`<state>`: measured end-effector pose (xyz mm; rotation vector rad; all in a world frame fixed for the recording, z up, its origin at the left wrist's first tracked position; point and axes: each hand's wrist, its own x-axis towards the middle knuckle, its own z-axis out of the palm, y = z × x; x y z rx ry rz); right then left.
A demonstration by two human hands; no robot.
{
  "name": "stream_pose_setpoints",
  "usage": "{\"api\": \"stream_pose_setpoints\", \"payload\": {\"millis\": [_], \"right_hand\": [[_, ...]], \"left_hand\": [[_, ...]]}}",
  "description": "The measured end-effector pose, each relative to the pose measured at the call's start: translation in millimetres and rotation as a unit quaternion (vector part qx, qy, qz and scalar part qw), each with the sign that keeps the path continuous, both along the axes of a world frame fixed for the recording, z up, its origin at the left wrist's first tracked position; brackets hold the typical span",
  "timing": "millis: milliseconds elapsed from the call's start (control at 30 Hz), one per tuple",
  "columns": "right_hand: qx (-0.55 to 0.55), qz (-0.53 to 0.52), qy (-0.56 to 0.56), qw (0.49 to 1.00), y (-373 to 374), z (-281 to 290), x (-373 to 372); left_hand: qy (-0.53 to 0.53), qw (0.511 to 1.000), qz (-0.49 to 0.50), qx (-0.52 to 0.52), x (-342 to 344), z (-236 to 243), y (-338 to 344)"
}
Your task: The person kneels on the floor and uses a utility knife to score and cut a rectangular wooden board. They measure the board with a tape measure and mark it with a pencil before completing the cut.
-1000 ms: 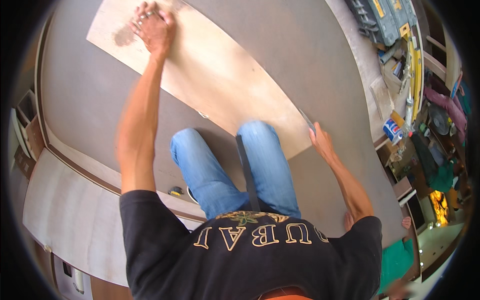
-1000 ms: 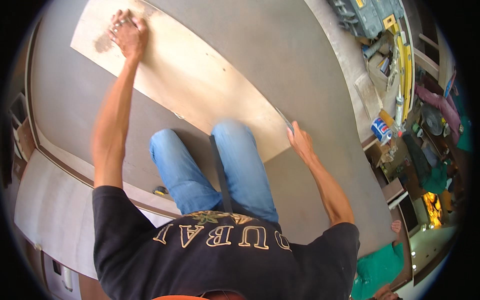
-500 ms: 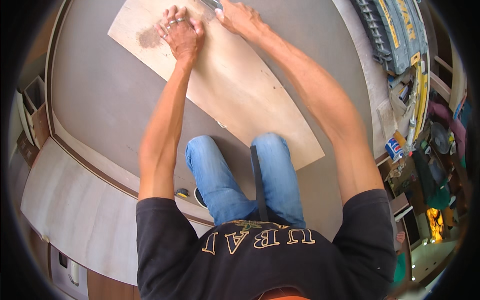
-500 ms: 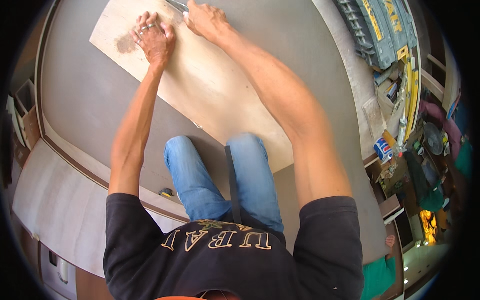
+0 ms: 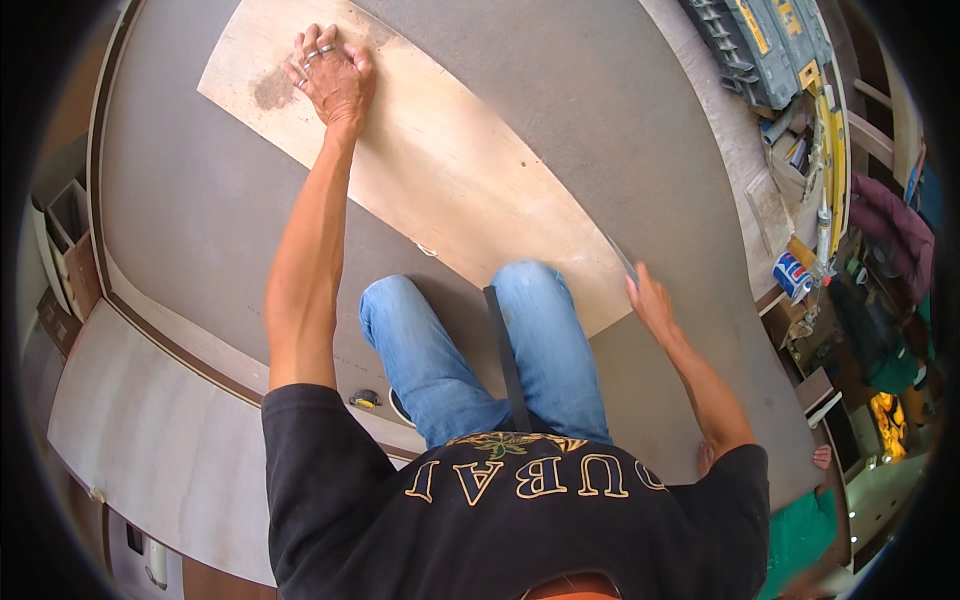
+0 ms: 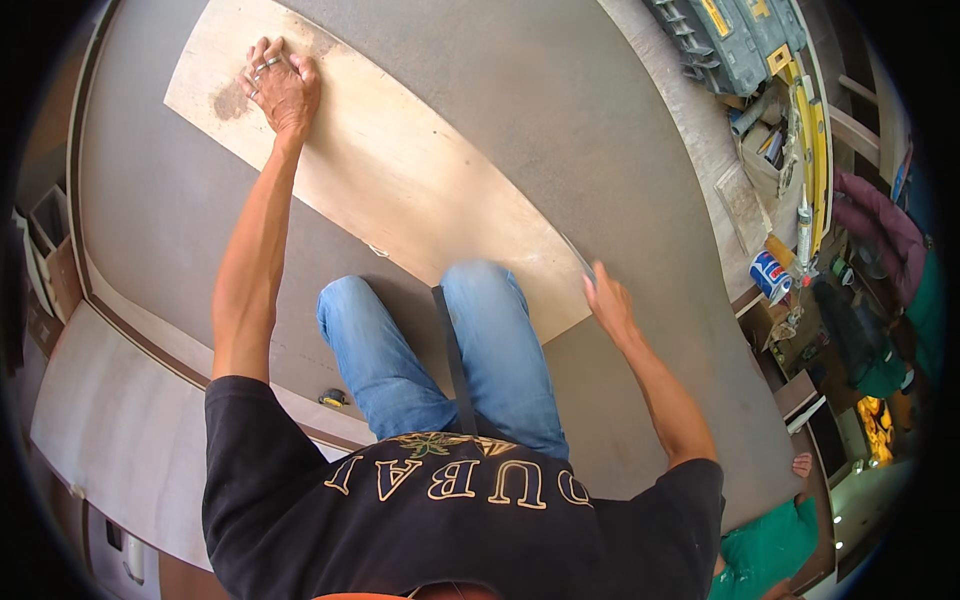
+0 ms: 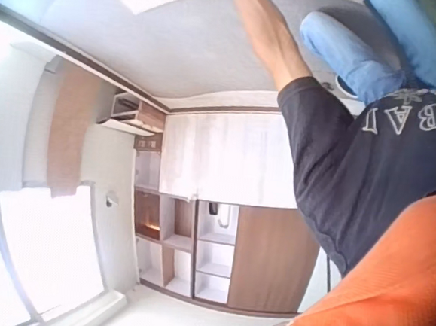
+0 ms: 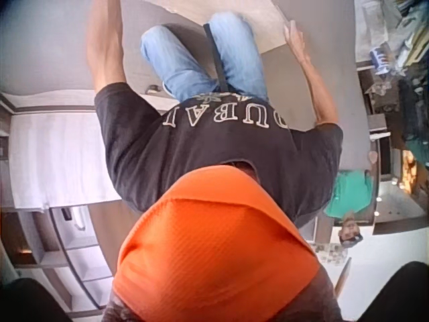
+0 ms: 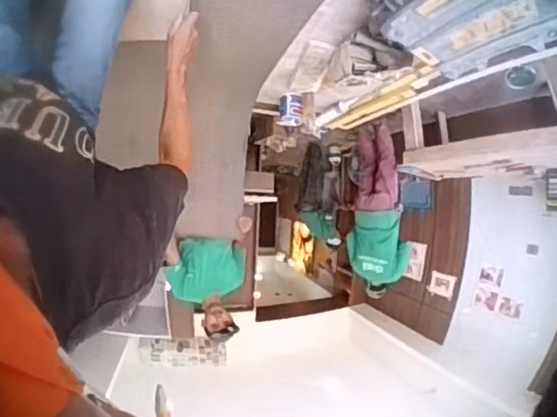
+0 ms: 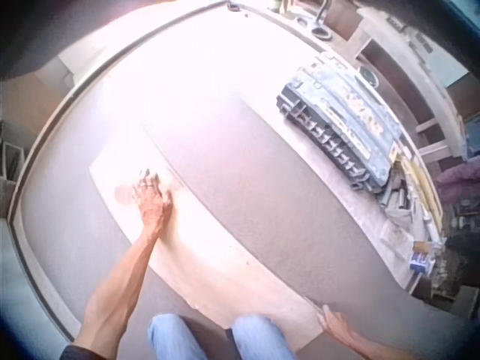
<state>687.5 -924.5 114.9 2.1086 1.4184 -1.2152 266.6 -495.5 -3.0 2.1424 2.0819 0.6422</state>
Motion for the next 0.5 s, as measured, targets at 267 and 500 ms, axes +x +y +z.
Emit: {"api": "stream_pose_setpoints", "payload": {"millis": [267,500], "right_hand": [[0.110,-0.084,0.132,0.981,167,13,-109],[0.278,0.029,0.192,0.941,409,-54,-228]], "left_hand": [[0.010,1.000,0.010,-0.017,-5,8,-4],[-0.002,1.000,-0.004,0.006,4,-3,-4]]}}
